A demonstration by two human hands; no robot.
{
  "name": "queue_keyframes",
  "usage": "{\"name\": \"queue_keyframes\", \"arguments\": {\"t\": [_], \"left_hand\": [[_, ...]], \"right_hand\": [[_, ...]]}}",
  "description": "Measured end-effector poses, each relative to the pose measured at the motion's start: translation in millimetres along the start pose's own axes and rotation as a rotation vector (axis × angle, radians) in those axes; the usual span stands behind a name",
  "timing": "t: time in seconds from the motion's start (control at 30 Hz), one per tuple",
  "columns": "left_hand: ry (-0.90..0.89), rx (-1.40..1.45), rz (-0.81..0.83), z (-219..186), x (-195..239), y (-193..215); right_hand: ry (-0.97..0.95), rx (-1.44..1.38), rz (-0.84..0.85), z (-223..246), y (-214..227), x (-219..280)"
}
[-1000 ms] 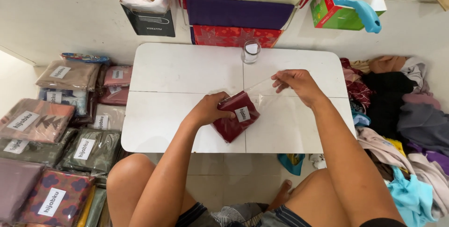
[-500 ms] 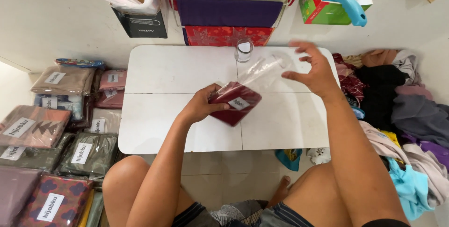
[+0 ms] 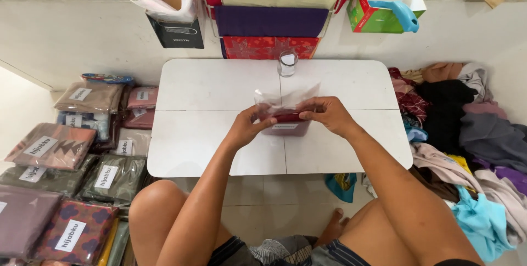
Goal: The person folds a red piece of fabric on a white table, uses a lint roller on it, and then places it into a clear plastic bag. They then pick up a light blue patterned scarf, unfold it, and begin folding it on the table.
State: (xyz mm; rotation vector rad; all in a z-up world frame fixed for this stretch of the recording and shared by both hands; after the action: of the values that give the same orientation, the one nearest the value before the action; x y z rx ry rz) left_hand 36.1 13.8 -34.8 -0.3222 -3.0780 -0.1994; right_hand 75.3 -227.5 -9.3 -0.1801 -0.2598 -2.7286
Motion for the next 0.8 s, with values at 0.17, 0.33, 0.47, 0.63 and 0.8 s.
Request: {"name": "queue_keyframes", "arguments": {"t": [0.17,0.33,0.47,0.63,0.8], "left_hand": [[-0.009,0.181,-0.062,9.2,-5.1,4.6],[-0.040,0.182,-0.099,0.8,1.6,6.3],[-0.065,0.176,-0.155,-7.9,11.4,7.9],[-0.076,0.141,-0.185,-6.3,17.2,8.4],[-0.060,0.096,-0.263,1.5,19.4,9.6]], "right_hand": [[-0.004,0.039,-0.086,-4.3,9.5,8.8],[0.085,0.094,-0.165,0.9,13.9,14.6],[0.050,0.038,-0.119,2.7,7.6,23.7],[0.021,0.026,-0.106,1.5,8.0,28.0],[-0.012,-0.071,-0.180,1.0,5.5,33.6]]}}
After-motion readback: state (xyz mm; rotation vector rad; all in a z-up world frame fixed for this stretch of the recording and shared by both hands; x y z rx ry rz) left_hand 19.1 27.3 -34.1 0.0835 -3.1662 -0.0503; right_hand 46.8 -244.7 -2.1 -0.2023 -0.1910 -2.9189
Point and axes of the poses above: each hand's wrist, its own x-axis away from the middle knuckle, its own y-axis out of the back of the hand, z = x × y, the point moved 6 cm from there along -x, towards the middle knuckle, and after that the axes turned 2 degrees about -y, right-handed, at the moved point
